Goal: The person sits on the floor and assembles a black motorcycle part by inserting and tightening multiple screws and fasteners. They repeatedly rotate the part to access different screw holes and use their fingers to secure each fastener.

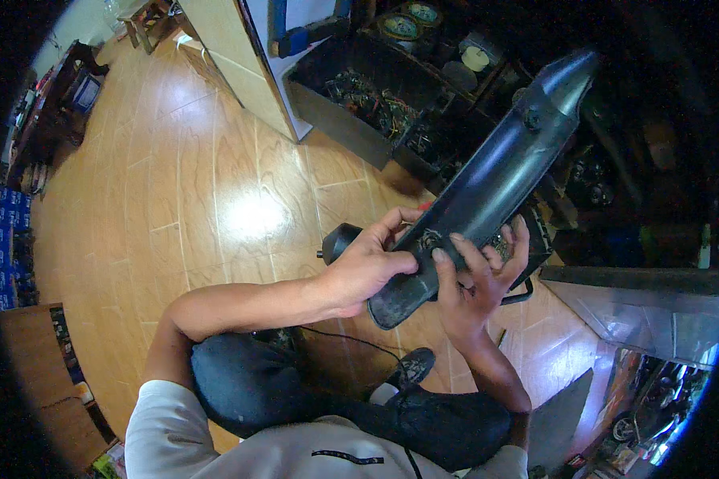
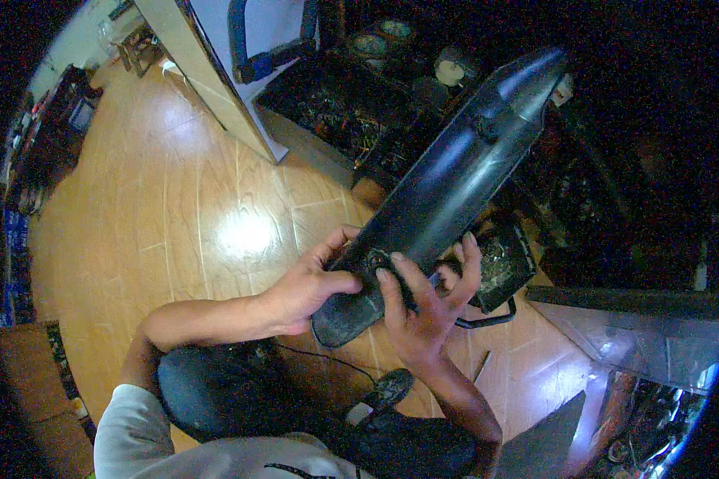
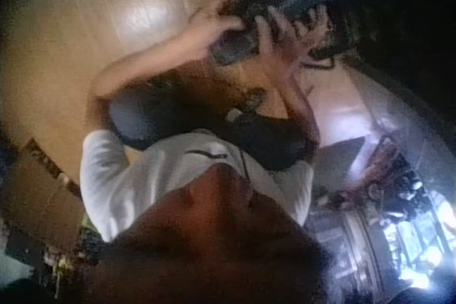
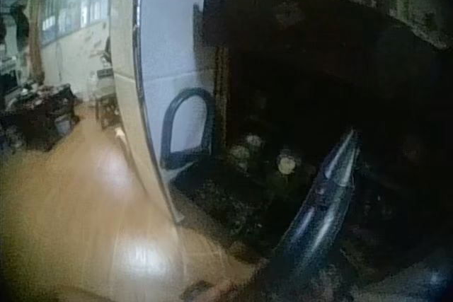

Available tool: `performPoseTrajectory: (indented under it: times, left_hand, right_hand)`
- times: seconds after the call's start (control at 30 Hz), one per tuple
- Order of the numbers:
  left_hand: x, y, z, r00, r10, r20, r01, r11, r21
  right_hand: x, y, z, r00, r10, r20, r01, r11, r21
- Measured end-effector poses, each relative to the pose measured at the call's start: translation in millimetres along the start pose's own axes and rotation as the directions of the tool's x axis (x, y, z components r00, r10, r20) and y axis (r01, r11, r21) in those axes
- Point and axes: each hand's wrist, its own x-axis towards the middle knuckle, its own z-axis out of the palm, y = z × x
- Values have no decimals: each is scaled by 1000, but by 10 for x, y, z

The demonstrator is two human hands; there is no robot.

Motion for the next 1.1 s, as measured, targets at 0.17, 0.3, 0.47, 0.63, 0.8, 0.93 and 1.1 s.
performPoseTrajectory:
  times: [0.17,0.3,0.47,0.63,0.8,0.93,1.1]
  left_hand:
    - [-33,41,-49,999,-21,46,27,993,-117]
    - [-45,64,-69,995,-64,71,79,967,-241]
    - [-26,61,-122,980,-115,163,170,910,-378]
    - [-18,-6,-157,982,-148,121,179,937,-300]
    - [12,-48,-177,985,-154,77,168,960,-226]
    - [6,-44,-169,986,-149,79,163,962,-218]
    - [2,-25,-126,988,-131,83,147,965,-218]
  right_hand:
    - [120,-67,-77,953,-244,181,280,935,-217]
    - [165,-140,-72,962,-173,213,197,976,-97]
    - [169,-128,-132,982,-46,183,30,996,88]
    - [162,-97,-199,979,-70,193,46,991,125]
    - [188,-79,-181,983,-120,138,105,988,110]
    - [204,-77,-179,985,-118,126,102,987,126]
    - [215,-95,-222,981,-106,165,90,991,101]
